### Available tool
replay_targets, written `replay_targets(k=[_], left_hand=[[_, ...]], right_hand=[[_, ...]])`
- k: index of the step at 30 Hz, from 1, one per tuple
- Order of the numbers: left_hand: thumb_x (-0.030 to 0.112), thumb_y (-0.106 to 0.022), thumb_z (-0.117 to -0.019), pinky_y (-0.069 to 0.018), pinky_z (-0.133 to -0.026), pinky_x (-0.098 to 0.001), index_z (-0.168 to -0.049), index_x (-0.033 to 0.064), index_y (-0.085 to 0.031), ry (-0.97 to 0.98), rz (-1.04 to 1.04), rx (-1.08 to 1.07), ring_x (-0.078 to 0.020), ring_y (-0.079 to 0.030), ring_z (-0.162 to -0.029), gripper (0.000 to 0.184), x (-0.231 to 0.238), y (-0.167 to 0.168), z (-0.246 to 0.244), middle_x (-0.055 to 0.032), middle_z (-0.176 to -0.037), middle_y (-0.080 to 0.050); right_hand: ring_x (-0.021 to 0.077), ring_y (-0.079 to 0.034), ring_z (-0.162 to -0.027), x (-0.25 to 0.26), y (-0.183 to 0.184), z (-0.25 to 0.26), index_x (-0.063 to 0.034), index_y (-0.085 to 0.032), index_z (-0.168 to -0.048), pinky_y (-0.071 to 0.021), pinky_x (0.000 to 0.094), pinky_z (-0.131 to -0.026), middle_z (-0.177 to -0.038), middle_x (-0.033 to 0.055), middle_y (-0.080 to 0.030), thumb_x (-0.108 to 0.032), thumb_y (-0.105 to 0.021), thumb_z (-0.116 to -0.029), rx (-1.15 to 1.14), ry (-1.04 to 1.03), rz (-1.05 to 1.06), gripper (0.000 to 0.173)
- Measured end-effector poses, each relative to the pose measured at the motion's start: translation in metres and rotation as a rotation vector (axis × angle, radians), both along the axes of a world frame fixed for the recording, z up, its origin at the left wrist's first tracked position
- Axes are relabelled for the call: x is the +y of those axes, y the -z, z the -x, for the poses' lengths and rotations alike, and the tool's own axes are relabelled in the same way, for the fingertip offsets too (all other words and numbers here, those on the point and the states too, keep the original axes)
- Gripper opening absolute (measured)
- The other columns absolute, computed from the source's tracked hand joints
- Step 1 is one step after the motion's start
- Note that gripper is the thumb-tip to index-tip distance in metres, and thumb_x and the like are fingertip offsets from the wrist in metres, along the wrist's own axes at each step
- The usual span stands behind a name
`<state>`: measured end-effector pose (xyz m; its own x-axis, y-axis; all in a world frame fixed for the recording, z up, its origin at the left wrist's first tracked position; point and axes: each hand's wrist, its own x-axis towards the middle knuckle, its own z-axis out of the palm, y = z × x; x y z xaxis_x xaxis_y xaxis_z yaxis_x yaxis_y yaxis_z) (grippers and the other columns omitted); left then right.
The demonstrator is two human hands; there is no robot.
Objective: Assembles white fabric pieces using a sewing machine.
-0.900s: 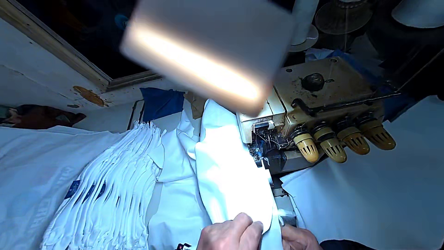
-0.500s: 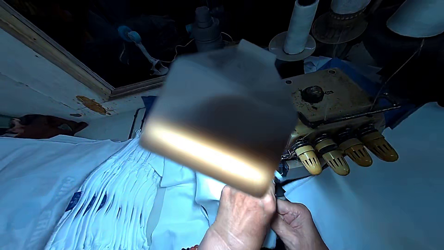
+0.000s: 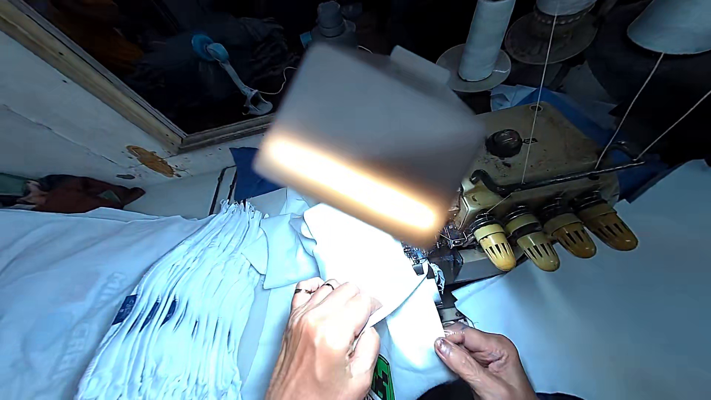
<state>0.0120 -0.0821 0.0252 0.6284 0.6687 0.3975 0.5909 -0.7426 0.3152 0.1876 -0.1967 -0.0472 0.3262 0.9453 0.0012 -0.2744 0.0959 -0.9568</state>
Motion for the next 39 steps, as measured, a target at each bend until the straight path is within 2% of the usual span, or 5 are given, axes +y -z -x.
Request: replay_targets(k=[10,18,23,30,39], left_hand=[[0.013,-0.063,-0.0922,-0.0397,-0.092,-0.0417,-0.081,0.0142,-0.073,0.192,-0.089,0.150,-0.0196,-0.062,-0.073,0.015,-0.031,-0.002,-0.023,-0.0013,-0.073,-0.067],[0.021,-0.058,-0.0901,-0.0485,-0.068,-0.0369,-0.090,0.0165,-0.080,-0.021,-0.193,-0.076,-0.0171,-0.065,-0.072,0.023,-0.016,0.034,-0.051,0.0004,-0.082,-0.071],[0.019,-0.059,-0.0870,-0.0516,-0.093,-0.0472,-0.099,0.0162,-0.081,-0.032,-0.182,-0.083,-0.0191,-0.072,-0.090,0.025,-0.023,0.038,-0.037,0.0004,-0.097,-0.077],[0.015,-0.058,-0.0885,-0.0511,-0.102,-0.0509,-0.104,0.0150,-0.082,-0.002,-0.215,-0.059,-0.0215,-0.074,-0.104,0.028,-0.021,0.044,-0.018,-0.0012,-0.109,-0.078],[0.014,-0.055,-0.0919,-0.0509,-0.104,-0.0493,-0.105,0.0142,-0.082,0.011,-0.206,-0.078,-0.0214,-0.073,-0.108,0.030,-0.022,0.047,-0.015,-0.0024,-0.112,-0.078]], right_hand=[[-0.0051,-0.061,-0.077,-0.002,0.002,-0.005,-0.0030,-0.071,-0.080,-0.0509,0.0124,-0.069,-0.082,-0.0060,-0.068,0.004,-0.064,-0.0836,-0.185,0.058,-0.038,0.011],[-0.0058,-0.057,-0.065,0.027,0.009,0.000,-0.0056,-0.072,-0.073,-0.0466,0.0094,-0.060,-0.069,-0.0060,-0.063,-0.008,-0.068,-0.0805,-0.328,0.237,-0.069,0.009],[-0.0071,-0.045,-0.046,0.024,-0.001,-0.015,-0.0149,-0.067,-0.069,-0.0371,0.0128,-0.045,-0.053,-0.0139,-0.053,-0.009,-0.072,-0.0817,-0.074,-0.059,0.076,0.015],[0.0054,-0.069,-0.080,0.017,-0.007,-0.024,-0.0060,-0.073,-0.101,-0.0575,0.0229,-0.073,-0.088,-0.0008,-0.074,-0.012,-0.069,-0.0861,0.337,-0.337,0.290,0.016],[0.0124,-0.073,-0.081,0.025,-0.011,-0.026,-0.0087,-0.071,-0.091,-0.0616,0.0299,-0.076,-0.086,0.0058,-0.074,-0.012,-0.068,-0.0855,0.758,-0.313,0.407,0.007]])
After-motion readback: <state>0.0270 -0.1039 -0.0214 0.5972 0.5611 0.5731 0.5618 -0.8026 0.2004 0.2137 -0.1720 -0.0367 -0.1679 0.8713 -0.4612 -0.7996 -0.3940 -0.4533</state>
